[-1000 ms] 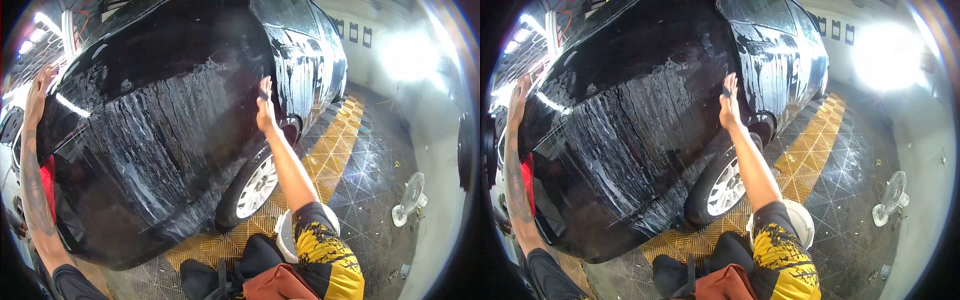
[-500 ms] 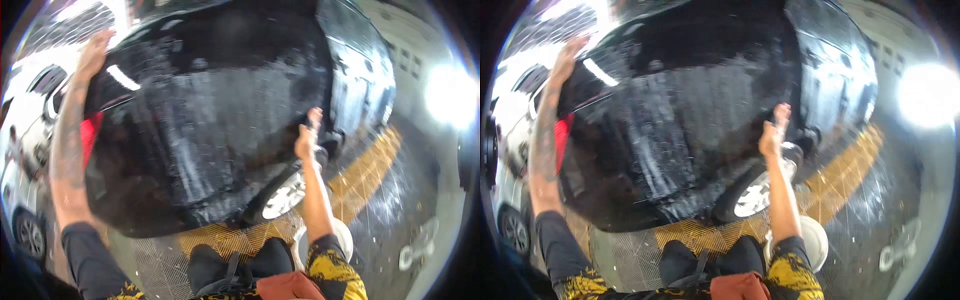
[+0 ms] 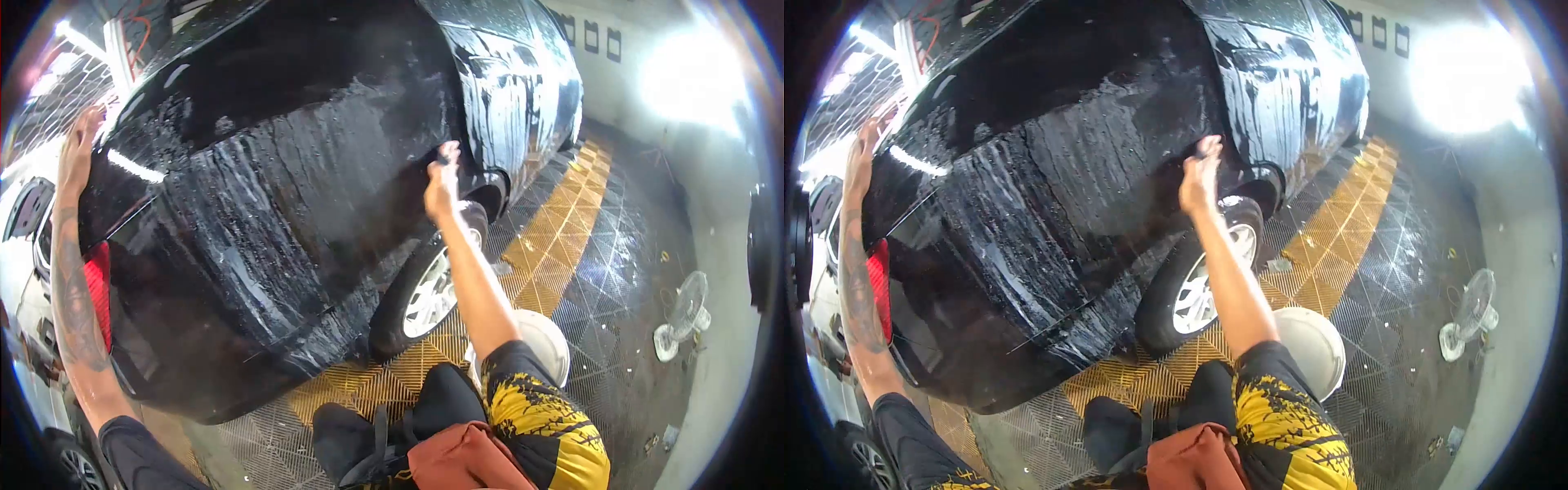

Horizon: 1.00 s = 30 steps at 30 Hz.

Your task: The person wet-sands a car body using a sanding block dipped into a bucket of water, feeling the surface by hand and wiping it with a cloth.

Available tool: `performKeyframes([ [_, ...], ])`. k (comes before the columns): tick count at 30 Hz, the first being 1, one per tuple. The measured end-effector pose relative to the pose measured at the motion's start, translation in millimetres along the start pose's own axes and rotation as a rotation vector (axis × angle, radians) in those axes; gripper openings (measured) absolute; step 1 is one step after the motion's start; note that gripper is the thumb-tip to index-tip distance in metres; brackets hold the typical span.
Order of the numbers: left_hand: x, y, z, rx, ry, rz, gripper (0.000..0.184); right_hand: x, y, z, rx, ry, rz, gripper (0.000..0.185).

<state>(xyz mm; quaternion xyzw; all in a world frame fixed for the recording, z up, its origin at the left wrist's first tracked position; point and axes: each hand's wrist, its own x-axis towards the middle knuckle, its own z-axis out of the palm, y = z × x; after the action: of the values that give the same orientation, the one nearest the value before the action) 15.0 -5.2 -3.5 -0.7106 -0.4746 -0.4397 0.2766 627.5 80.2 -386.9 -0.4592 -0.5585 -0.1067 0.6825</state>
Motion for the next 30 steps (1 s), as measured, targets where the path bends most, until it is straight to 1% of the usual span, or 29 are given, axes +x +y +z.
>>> performKeyframes([
  [1,2,-7,2,-0.004,0.008,-0.004,0.073,-14,-24,-9,-0.01,-0.055,0.025,0.047],
  [2,2,-8,2,-0.083,-0.032,-0.002,0.074,-28,-50,-19,-0.022,-0.111,0.05,0.037],
  [4,3,-14,2,0.001,0.012,-0.018,0.075,-6,0,-21,-0.401,-0.104,-0.193,0.024],
  [5,6,-19,1,0.0,-0.002,-0.005,0.075,12,6,-16,-0.218,0.022,-0.032,0.024],
  [6,7,-26,1,-0.004,0.0,-0.011,0.076,22,-24,-28,-0.154,-0.016,0.143,0.029],
  [7,8,-26,3,-0.011,0.004,-0.016,0.076,12,-30,-17,-0.111,0.032,0.128,0.029],
  [8,8,-18,1,0.053,-0.013,-0.019,0.076,-7,-28,-8,-0.426,-0.091,0.019,0.03],
  [9,11,-24,1,0.087,-0.004,-0.035,0.075,-27,-26,1,-0.73,-0.178,-0.125,0.03],
  [10,10,-28,1,0.123,0.008,-0.056,0.074,-28,-34,-7,-0.493,-0.143,-0.029,0.032],
  [11,11,-33,2,-0.05,-0.055,-0.007,0.072,-28,-43,-16,-0.253,-0.09,0.055,0.034],
  [12,14,-33,4,-0.049,-0.063,0.006,0.072,-16,-20,-19,-0.517,-0.183,-0.02,0.037],
  [13,14,-35,5,-0.045,-0.044,0.012,0.071,2,0,-17,-0.43,-0.085,0.057,0.035],
  [14,14,-43,7,-0.043,-0.026,0.016,0.07,17,-1,-8,-0.021,0.207,0.293,0.031],
  [16,19,-52,6,-0.073,-0.037,0.042,0.068,-9,-14,-4,-0.521,-0.048,0.048,0.033],
  [17,21,-56,5,-0.007,-0.019,0.071,0.068,-26,-43,-13,-0.666,-0.286,0.015,0.033],
  [18,21,-61,6,0.062,-0.002,0.095,0.067,-32,-26,-7,-0.461,-0.117,-0.015,0.029],
  [19,21,-59,5,0.038,-0.041,0.069,0.068,-36,-19,-4,-0.255,0.039,-0.078,0.026],
  [20,23,-57,6,0.039,-0.044,0.077,0.068,-31,-5,-12,-0.448,-0.011,-0.132,0.023],
  [21,24,-56,6,0.05,-0.026,0.09,0.069,-13,14,-12,-0.389,0.024,-0.023,0.023],
  [22,22,-55,5,0.061,-0.011,0.099,0.069,4,67,15,-0.33,0.134,0.037,0.021],
  [23,22,-58,5,0.06,-0.012,0.099,0.069,-2,44,7,-0.35,0.078,0.048,0.022],
  [24,25,-63,5,0.074,0.002,0.095,0.069,-13,6,-5,-0.372,0.028,0.056,0.024],
  [25,27,-66,8,0.087,0.016,0.088,0.069,-36,-22,-8,-0.42,-0.036,-0.01,0.023],
  [26,26,-65,9,0.082,0.019,0.086,0.069,-57,-41,-17,-0.401,-0.137,-0.118,0.022],
  [27,25,-63,7,0.077,0.003,0.073,0.069,-61,-34,-17,-0.247,-0.02,-0.081,0.023],
  [28,24,-67,5,0.076,-0.02,0.06,0.069,-57,-19,-19,-0.265,0.009,-0.085,0.026],
  [29,27,-71,6,0.064,-0.019,0.098,0.068,-53,-4,-22,-0.284,0.039,-0.087,0.029],
  [30,26,-67,6,0.075,-0.031,0.097,0.068,-46,3,-19,-0.275,0.031,-0.076,0.029],
])
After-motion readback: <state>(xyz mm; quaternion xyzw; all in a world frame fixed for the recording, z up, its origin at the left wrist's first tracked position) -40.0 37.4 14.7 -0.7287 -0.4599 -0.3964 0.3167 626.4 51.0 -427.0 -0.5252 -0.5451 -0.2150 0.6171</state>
